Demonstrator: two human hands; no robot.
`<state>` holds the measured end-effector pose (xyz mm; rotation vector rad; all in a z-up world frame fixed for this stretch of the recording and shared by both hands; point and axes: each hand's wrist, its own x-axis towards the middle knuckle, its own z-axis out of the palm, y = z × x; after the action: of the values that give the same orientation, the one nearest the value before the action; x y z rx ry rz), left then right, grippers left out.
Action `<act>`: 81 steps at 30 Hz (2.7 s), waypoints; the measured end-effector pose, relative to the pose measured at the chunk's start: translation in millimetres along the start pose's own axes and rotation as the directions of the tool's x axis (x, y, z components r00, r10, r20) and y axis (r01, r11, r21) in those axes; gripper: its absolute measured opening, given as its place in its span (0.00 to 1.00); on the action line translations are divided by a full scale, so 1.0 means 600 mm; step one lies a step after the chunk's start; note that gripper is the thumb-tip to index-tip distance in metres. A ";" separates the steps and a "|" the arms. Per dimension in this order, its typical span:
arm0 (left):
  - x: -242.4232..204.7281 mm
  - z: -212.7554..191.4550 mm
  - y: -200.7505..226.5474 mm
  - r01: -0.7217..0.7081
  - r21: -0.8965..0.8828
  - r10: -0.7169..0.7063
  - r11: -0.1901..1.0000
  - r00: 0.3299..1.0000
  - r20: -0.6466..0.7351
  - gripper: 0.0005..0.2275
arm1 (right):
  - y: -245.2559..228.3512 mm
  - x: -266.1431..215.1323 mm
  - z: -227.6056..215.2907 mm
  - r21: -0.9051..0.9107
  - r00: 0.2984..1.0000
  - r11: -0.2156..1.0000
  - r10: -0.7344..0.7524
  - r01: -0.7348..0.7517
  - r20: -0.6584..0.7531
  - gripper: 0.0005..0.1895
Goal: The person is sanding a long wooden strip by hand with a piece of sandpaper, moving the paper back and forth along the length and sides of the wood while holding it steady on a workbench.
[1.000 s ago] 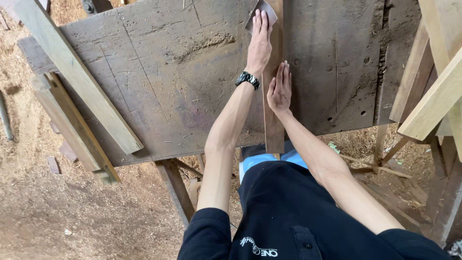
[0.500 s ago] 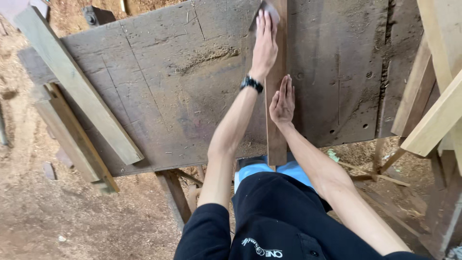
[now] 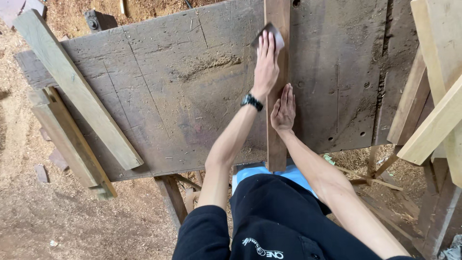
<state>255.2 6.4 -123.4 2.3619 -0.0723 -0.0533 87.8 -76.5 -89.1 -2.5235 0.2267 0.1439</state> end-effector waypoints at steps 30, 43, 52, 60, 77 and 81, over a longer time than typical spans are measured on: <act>0.186 0.022 -0.043 -0.109 0.080 0.117 0.991 0.987 -0.107 0.22 | -0.010 0.003 -0.011 0.039 0.998 0.998 -0.054 0.055 -0.043 0.30; 0.162 0.023 -0.033 -0.034 0.077 0.035 0.996 0.999 -0.018 0.23 | 0.003 0.005 0.001 0.019 1.000 1.000 -0.010 0.010 0.004 0.31; 0.129 0.007 -0.034 -0.109 0.047 0.111 0.993 0.993 -0.038 0.23 | -0.003 0.006 -0.003 0.018 1.000 0.999 -0.026 0.026 -0.016 0.31; 0.120 0.003 -0.036 -0.087 0.138 0.080 0.987 0.995 0.053 0.22 | -0.004 0.003 -0.003 0.020 0.999 1.000 -0.013 0.014 -0.030 0.31; 0.189 0.007 -0.049 -0.168 0.338 0.149 0.926 0.985 0.083 0.23 | -0.012 0.004 -0.007 0.020 0.999 1.000 -0.004 0.005 -0.040 0.31; 0.284 0.003 -0.025 -0.096 0.315 0.042 0.944 0.984 0.174 0.20 | -0.007 0.008 -0.004 0.009 0.999 1.000 0.018 -0.017 -0.036 0.30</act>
<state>425.7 4.2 -138.4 2.6757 -0.2634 -0.2183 93.3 -75.3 -85.3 -2.5172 0.2634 0.1039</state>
